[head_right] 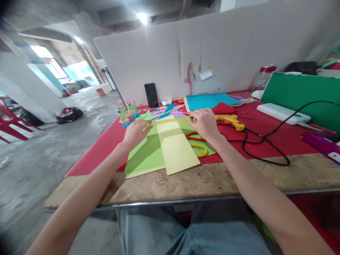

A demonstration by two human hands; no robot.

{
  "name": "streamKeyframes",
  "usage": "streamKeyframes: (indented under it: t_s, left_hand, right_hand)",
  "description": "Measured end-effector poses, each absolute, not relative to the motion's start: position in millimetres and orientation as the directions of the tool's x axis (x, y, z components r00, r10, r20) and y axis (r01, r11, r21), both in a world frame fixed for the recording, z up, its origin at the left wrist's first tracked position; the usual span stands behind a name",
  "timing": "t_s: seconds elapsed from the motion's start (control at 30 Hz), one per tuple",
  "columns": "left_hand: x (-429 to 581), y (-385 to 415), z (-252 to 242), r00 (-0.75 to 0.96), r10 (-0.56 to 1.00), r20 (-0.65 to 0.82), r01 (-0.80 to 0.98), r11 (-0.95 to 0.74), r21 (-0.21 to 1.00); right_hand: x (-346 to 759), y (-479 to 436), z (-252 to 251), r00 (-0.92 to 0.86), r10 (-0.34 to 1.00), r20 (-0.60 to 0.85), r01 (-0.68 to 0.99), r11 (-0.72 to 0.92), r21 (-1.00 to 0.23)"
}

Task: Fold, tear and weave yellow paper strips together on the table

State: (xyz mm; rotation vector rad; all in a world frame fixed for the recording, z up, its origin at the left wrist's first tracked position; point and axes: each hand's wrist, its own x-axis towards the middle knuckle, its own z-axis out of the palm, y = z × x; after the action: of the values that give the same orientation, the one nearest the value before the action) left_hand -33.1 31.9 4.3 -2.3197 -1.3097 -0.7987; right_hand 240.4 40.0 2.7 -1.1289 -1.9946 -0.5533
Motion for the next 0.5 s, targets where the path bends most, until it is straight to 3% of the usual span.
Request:
streamKeyframes:
  t_s: [0.27, 0.5]
  left_hand:
    - [5.1, 4.9, 3.9, 0.599, 0.542, 0.589, 0.752, -0.633, -0.182]
    - [8.3, 1.6, 4.4, 0.655, 0.528, 0.54, 0.727, -0.635, -0.26]
  right_hand:
    - [191.9, 4.0, 5.4, -0.481, 0.455, 0.749, 0.722, 0.691, 0.044]
    - [192.2, 6.5, 4.0, -0.466, 0.474, 0.747, 0.739, 0.673, 0.033]
